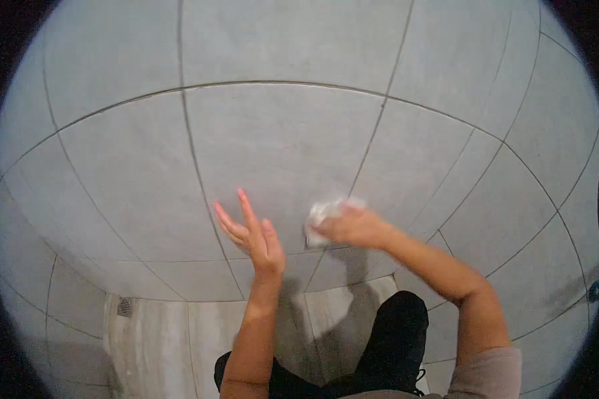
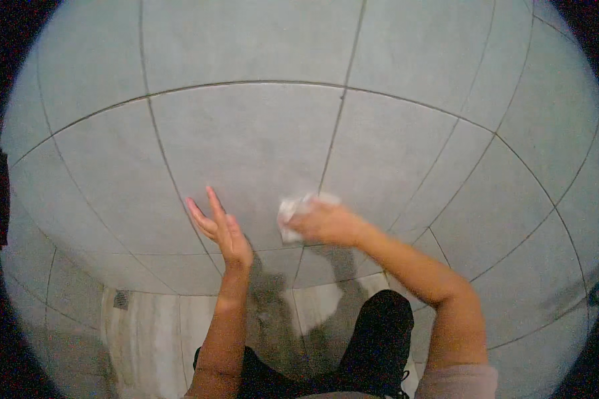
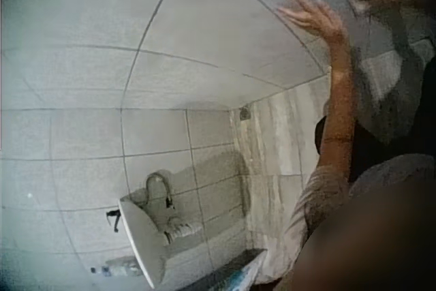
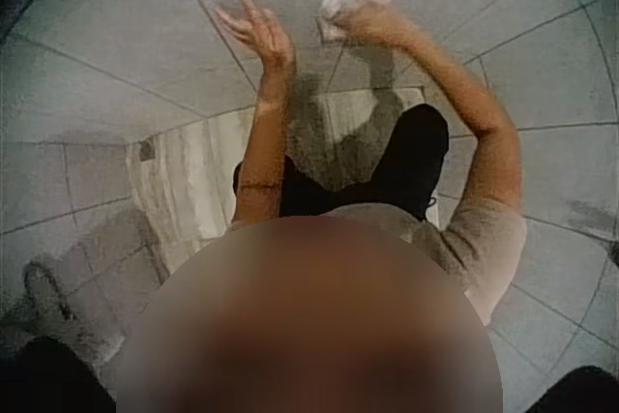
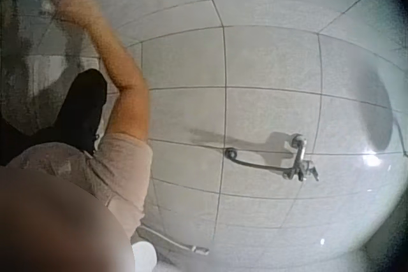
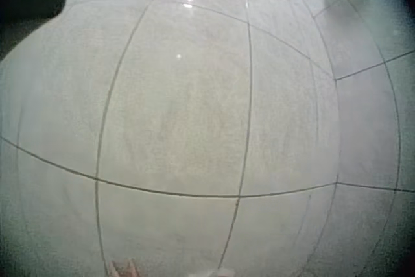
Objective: The person wipes the tiled bathroom walls with a cloth, repeatedly rinsing and wringing the cloth at the sink. They clean multiple wall sections and the sink basin, using a water bottle to pour water into the sink for rinsing.
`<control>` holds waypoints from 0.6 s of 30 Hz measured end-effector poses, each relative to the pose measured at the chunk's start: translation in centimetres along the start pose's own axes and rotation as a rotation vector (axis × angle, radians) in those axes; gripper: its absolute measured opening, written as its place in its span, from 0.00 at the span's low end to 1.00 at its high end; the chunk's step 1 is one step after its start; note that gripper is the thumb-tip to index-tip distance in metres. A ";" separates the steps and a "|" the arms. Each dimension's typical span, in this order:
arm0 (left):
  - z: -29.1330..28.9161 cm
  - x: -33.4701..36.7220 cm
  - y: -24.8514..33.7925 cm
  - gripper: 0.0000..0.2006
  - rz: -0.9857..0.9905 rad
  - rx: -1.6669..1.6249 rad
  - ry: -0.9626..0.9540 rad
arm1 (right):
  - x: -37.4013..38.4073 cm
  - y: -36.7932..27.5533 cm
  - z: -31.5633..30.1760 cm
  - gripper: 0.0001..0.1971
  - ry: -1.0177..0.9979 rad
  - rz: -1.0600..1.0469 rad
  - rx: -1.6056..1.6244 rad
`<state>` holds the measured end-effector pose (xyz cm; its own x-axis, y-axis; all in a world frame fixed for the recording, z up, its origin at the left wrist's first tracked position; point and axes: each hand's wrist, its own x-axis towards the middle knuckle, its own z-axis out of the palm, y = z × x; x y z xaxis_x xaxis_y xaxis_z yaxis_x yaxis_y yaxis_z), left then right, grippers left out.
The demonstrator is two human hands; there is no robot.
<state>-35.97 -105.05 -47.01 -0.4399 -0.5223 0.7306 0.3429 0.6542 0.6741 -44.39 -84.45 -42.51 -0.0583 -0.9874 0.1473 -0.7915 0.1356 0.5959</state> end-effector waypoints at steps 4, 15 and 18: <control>2.3 -1.8 1.6 0.28 0.044 0.011 -0.071 | -1.2 8.3 -5.9 0.20 0.786 0.638 -0.186; 6.0 -5.4 3.8 0.32 0.083 0.132 -0.370 | -15.6 -2.0 8.7 0.21 -0.167 0.406 0.425; 7.1 -6.5 4.5 0.32 0.094 0.055 -0.413 | -20.4 1.0 8.2 0.23 0.459 0.863 -0.019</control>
<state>-37.47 -94.80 -49.44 -0.7082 -0.2038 0.6760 0.3572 0.7225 0.5920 -48.92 -64.88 -51.37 -0.3670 -0.4205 0.8298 -0.5776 0.8022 0.1511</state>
